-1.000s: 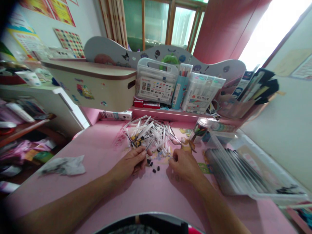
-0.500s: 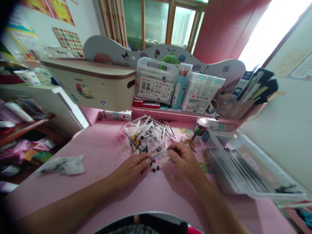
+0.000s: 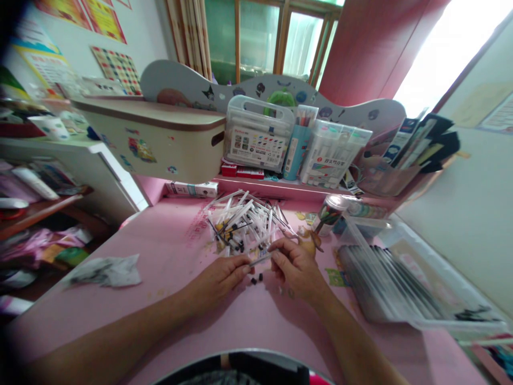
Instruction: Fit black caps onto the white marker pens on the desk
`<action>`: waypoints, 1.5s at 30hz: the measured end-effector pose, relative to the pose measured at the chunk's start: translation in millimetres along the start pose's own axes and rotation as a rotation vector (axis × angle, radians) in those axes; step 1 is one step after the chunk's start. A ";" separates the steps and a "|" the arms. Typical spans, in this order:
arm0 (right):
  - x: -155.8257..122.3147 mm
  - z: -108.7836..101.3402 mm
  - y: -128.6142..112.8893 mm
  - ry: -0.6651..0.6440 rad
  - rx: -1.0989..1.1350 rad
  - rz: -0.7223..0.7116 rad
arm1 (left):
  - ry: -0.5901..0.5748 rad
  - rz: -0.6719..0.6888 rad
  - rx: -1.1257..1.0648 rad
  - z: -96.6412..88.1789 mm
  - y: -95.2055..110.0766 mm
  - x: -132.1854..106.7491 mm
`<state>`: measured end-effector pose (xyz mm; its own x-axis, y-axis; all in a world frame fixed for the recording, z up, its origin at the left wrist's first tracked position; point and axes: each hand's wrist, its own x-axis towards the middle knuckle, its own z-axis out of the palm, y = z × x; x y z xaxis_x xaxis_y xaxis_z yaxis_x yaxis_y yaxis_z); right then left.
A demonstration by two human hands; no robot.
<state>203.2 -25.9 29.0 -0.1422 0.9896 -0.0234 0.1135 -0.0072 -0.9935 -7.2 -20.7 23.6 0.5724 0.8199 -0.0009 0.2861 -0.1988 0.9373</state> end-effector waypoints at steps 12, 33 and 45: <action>2.3 11.6 -0.8 0.056 0.103 0.005 | 0.061 -0.018 0.154 4.9 -2.0 4.1; 2.6 9.2 0.3 -0.032 0.164 -0.004 | 0.061 -0.043 -0.103 7.6 1.6 2.4; 1.9 14.2 6.2 -0.038 0.049 0.018 | 0.273 -0.138 -1.046 -9.2 -8.7 21.2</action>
<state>189.6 -26.1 21.2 -0.1777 0.9831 -0.0442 0.0683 -0.0325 -0.9971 -4.6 3.3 18.7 0.3586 0.9174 -0.1726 -0.5347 0.3535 0.7676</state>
